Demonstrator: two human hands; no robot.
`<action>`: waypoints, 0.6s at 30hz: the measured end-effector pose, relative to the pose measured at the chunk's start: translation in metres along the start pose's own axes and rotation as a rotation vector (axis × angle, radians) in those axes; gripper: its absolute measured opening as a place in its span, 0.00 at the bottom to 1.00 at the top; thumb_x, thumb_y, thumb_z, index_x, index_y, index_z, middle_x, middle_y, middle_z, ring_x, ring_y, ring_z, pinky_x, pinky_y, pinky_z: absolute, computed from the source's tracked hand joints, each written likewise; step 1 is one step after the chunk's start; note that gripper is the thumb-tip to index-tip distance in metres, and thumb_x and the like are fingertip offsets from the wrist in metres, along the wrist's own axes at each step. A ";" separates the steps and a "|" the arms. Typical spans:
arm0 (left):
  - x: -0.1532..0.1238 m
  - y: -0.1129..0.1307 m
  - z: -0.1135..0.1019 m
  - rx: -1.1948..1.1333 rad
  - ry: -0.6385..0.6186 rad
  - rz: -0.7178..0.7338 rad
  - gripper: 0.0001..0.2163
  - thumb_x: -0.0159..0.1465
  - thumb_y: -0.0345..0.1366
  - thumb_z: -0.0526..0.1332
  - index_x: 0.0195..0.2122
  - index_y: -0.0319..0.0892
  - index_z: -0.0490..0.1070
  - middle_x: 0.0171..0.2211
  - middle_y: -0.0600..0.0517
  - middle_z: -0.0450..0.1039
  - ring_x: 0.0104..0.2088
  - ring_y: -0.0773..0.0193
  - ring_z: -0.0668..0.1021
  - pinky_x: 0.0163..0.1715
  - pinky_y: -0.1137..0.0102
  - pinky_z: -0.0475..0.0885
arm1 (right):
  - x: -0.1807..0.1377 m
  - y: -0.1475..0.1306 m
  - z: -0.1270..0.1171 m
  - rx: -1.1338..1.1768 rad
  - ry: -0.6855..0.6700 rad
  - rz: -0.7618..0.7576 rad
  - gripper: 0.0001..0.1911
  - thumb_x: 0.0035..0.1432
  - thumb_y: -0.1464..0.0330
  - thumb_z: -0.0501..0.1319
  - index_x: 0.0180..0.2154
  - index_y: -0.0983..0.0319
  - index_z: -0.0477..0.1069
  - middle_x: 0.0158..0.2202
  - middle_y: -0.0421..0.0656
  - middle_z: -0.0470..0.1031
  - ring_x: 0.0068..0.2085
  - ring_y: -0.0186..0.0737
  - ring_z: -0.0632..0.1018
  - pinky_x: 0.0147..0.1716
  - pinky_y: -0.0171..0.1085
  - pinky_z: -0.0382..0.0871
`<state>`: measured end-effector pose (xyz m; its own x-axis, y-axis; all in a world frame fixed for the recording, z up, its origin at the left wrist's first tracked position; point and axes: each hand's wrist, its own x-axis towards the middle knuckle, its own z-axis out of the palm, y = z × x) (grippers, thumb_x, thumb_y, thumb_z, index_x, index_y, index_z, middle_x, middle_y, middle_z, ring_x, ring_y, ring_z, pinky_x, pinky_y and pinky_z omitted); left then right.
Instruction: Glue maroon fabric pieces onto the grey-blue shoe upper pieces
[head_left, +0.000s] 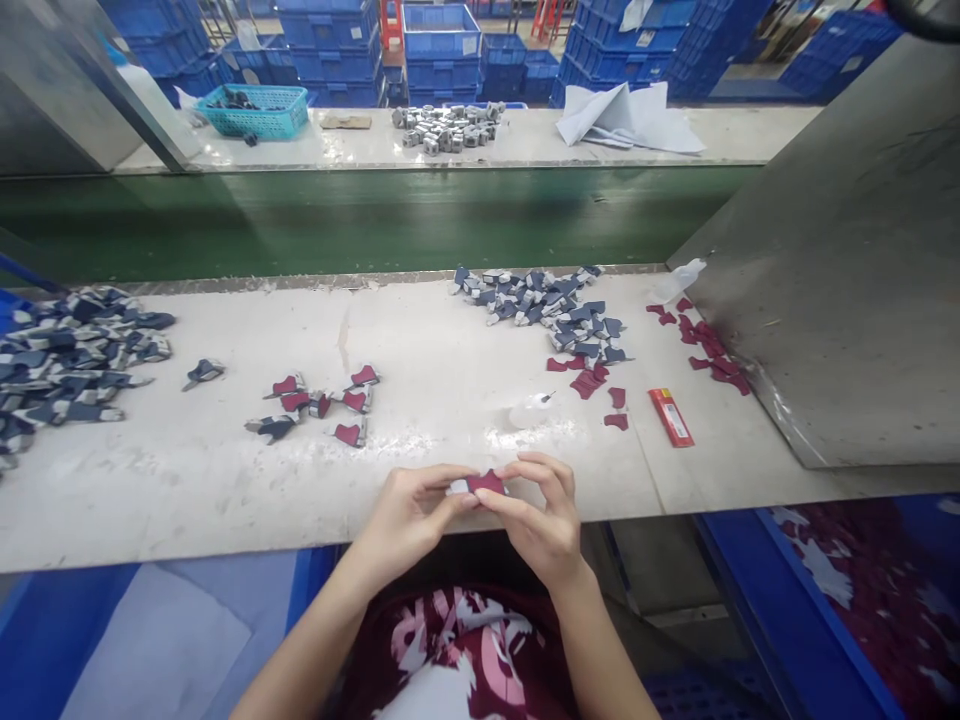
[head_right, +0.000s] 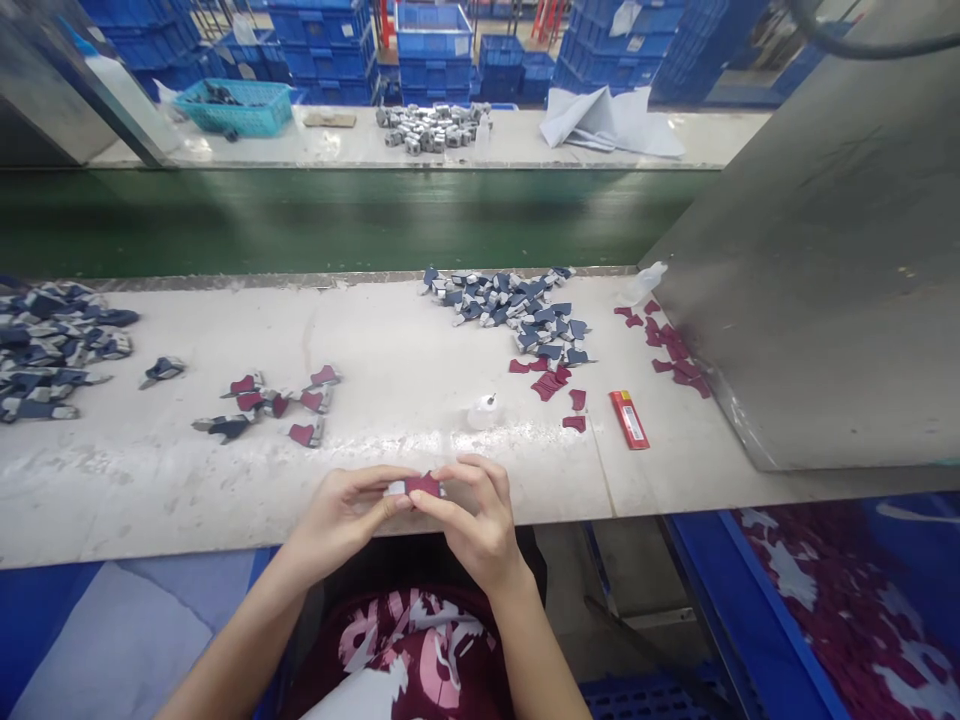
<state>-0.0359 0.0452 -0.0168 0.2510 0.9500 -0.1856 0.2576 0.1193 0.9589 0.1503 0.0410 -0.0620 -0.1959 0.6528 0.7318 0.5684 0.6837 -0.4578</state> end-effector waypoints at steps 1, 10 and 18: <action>0.002 -0.005 -0.008 0.151 0.058 0.075 0.11 0.65 0.37 0.62 0.45 0.41 0.80 0.41 0.46 0.84 0.43 0.50 0.84 0.46 0.56 0.81 | -0.001 0.001 0.001 -0.030 0.001 0.013 0.14 0.59 0.77 0.67 0.42 0.52 0.77 0.47 0.44 0.72 0.52 0.46 0.71 0.48 0.47 0.75; 0.036 0.000 -0.099 1.158 0.328 0.379 0.14 0.69 0.31 0.54 0.51 0.37 0.76 0.64 0.34 0.66 0.66 0.37 0.65 0.58 0.40 0.67 | -0.007 0.026 0.008 -0.304 -0.018 0.333 0.15 0.58 0.60 0.68 0.47 0.54 0.79 0.68 0.49 0.49 0.66 0.68 0.53 0.54 0.66 0.68; 0.197 0.047 -0.095 1.162 0.174 0.517 0.17 0.67 0.23 0.55 0.55 0.36 0.72 0.54 0.38 0.74 0.57 0.48 0.72 0.55 0.53 0.69 | -0.010 0.033 0.017 -0.266 -0.054 0.258 0.26 0.60 0.64 0.65 0.60 0.55 0.67 0.58 0.54 0.59 0.62 0.63 0.61 0.51 0.63 0.72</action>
<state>-0.0626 0.2652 0.0116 0.4632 0.8458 0.2647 0.8480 -0.5098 0.1448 0.1577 0.0623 -0.0930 -0.0568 0.8136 0.5787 0.7909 0.3904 -0.4712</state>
